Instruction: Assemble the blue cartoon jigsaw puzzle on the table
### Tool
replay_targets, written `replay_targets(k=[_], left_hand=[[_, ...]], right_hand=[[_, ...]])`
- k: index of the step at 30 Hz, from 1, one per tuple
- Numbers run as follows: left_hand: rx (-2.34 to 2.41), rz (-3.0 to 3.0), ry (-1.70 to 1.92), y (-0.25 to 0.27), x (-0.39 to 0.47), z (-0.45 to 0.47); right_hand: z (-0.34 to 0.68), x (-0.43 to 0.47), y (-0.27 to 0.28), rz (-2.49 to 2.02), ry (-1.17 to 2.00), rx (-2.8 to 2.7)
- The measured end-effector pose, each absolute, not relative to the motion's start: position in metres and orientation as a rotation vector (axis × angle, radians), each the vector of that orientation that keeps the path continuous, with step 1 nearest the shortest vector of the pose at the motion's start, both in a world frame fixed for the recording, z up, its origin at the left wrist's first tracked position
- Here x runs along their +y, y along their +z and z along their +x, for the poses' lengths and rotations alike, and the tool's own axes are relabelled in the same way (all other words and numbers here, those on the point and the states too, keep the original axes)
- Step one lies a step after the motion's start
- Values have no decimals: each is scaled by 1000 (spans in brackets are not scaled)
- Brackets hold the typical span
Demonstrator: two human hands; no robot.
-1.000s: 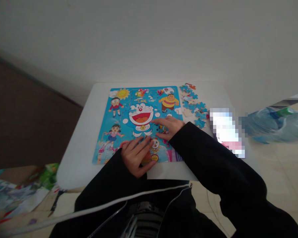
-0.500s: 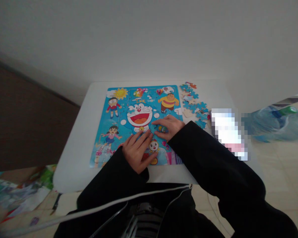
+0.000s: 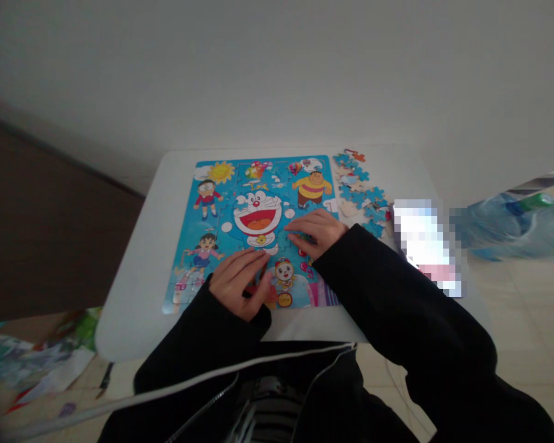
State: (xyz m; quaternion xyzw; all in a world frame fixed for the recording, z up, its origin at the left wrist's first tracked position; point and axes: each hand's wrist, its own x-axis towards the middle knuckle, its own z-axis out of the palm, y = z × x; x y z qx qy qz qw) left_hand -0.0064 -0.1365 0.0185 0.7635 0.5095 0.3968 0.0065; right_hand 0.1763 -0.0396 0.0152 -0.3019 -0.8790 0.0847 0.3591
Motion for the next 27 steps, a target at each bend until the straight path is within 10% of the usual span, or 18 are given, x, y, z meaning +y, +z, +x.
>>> replay_targets(k=[27], left_hand=[[1667,2630,744,12,-138,4]], right_hand=[[166,-30,15,-762,222,-2691]])
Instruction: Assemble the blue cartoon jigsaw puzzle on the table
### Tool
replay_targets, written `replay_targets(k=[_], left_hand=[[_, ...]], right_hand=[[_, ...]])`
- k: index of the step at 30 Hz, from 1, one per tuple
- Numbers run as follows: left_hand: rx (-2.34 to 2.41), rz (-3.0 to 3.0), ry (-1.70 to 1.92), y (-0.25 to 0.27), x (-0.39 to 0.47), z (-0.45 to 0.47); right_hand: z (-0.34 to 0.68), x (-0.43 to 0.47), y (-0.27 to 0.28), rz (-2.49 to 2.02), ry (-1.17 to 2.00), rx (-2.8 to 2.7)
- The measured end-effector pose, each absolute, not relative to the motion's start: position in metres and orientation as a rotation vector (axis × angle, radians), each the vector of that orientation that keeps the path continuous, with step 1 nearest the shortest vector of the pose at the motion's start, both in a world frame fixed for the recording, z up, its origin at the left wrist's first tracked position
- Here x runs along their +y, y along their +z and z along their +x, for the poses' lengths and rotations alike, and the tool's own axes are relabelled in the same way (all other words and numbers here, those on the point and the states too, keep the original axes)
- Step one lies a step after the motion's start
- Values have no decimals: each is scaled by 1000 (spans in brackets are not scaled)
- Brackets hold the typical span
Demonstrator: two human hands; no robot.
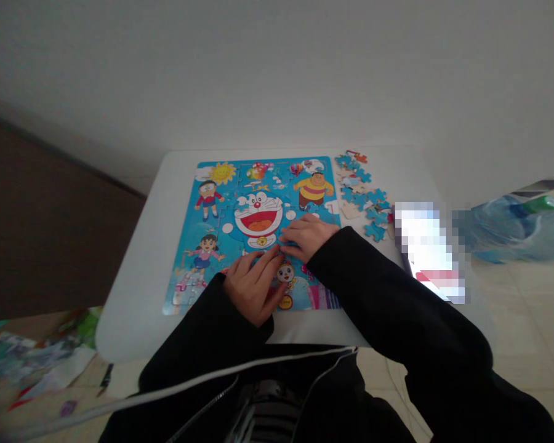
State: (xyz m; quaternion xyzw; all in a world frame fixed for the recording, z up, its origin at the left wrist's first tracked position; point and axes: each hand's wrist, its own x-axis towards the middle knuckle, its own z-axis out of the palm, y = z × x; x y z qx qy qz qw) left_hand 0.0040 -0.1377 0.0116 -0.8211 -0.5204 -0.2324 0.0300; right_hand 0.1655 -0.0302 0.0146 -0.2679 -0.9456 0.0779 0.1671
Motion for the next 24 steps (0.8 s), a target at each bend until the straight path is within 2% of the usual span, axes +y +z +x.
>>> replay_targets(k=[5,11,15,24], left_hand=[[-1595,-2525,-656,12,-136,6],[-1606,-2502,-748,9,-136,6],[-1579,-2507,-736,8,-136,3],[-1589,-2508,-764,5,-135,1]], right_hand=[[158,-44,15,-906,45,-2728],[157,-76,-10,-961,-296,-2391],[163,-78,-17,-942,-206,-2341],[172,-76,7,-1006,-25,-2334]])
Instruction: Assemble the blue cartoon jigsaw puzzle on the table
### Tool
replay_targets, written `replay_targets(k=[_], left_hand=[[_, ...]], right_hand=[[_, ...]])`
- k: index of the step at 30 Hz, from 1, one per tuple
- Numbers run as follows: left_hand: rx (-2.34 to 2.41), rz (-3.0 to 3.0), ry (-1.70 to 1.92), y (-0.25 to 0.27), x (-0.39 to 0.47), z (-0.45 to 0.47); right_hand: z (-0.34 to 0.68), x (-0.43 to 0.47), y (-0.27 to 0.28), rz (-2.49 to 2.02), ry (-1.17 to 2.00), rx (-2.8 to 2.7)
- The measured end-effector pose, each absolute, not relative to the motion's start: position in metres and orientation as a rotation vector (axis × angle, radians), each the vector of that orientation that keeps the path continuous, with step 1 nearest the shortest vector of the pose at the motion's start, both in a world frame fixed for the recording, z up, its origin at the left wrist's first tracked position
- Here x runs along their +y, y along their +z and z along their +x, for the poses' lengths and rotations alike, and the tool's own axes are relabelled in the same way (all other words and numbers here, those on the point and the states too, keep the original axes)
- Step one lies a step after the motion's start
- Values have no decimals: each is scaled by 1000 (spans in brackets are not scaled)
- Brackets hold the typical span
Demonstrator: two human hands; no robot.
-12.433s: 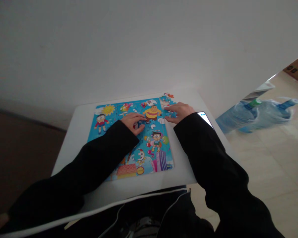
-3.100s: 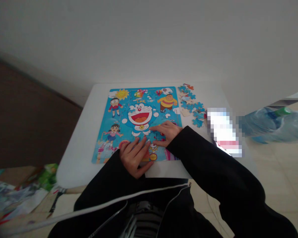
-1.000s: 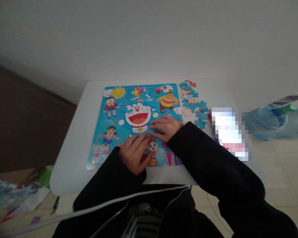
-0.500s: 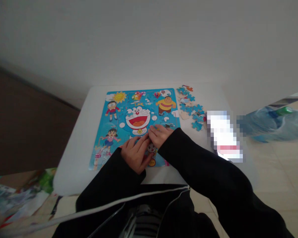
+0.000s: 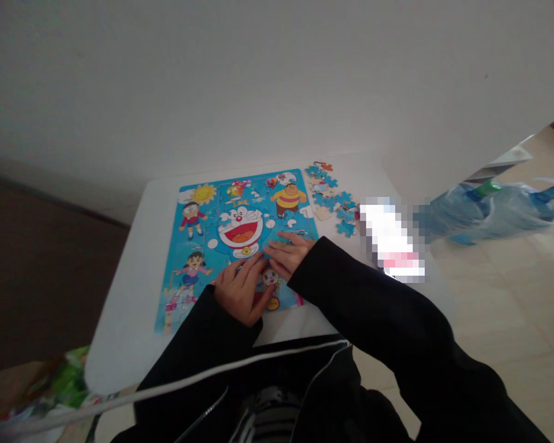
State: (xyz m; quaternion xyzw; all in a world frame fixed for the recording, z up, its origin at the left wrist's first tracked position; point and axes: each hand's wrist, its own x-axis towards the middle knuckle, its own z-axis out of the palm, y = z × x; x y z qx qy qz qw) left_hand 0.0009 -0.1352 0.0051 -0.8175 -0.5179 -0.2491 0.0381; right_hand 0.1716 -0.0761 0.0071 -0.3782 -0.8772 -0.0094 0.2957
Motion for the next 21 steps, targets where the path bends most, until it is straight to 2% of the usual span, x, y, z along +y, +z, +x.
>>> replay_targets(k=[3,7,11,21], left_hand=[[-1613,-2513,-788,5,-136,1],[-1600,-2517,-829,5,-136,2],[-1595,-2483,-879,6,-137,1],[-1709,-2227,-839,1,-159,-48]], right_hand=[[201,-61,17,-1147,-30,-2261],[252,-32,29,-1510,-220,-2186],[274,-13,22,-1702,-256,-2262],[273,-3,8,-1724,-242,-2238]])
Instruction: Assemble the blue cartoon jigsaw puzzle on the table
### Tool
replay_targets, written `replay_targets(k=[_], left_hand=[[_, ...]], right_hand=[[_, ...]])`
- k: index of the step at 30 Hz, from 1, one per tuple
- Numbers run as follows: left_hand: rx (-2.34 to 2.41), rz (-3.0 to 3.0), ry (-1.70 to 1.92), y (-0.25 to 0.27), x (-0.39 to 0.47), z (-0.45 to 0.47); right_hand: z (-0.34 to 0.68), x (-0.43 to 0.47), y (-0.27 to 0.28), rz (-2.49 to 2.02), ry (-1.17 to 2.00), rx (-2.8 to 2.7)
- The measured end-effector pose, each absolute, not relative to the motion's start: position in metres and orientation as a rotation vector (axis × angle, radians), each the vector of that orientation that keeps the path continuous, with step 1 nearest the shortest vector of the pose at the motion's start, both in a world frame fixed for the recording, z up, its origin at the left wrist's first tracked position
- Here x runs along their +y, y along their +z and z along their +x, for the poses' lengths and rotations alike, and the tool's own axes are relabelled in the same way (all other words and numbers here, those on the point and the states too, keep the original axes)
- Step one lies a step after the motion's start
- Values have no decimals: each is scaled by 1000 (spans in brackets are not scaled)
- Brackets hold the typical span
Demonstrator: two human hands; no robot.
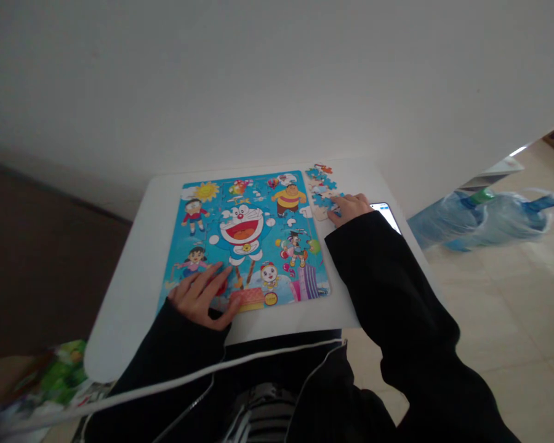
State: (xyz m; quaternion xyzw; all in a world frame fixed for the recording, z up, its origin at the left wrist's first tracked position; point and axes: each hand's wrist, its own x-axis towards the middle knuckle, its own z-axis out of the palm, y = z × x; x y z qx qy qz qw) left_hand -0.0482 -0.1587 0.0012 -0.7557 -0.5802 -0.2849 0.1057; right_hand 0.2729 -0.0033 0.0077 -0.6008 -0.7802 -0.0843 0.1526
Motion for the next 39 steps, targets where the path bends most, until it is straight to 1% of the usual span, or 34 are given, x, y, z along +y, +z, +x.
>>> replay_targets(k=[4,12,16,21,23,27,33,39], left_hand=[[-1730,-2204,-849,-1,-165,-58],[-1739,-2250,-841,1,-169,-63],[-1705,-2245,-845,3,-165,-61],[-1726,-2265,-814,1,-157,-57],[-1731,-2277,-813,0,-156,-57],[-1742,-2278,-882,-2,-155,-58],[-1629,-2355,-905,-1,-152,-62],[-1571,-2364,-943,-4,-150,-64]], right_hand=[[268,-9,18,-1744,-103,-2127],[253,-21,34,-1670,377,-1867],[224,-37,46,-1482,618,-1776],[165,-58,43,-1141,842,-2008],[144,-61,33,-976,842,-2115],[123,-63,13,-741,686,-2232],[124,-61,-3,-610,542,-2245],[123,-61,-1,-551,412,-2256]])
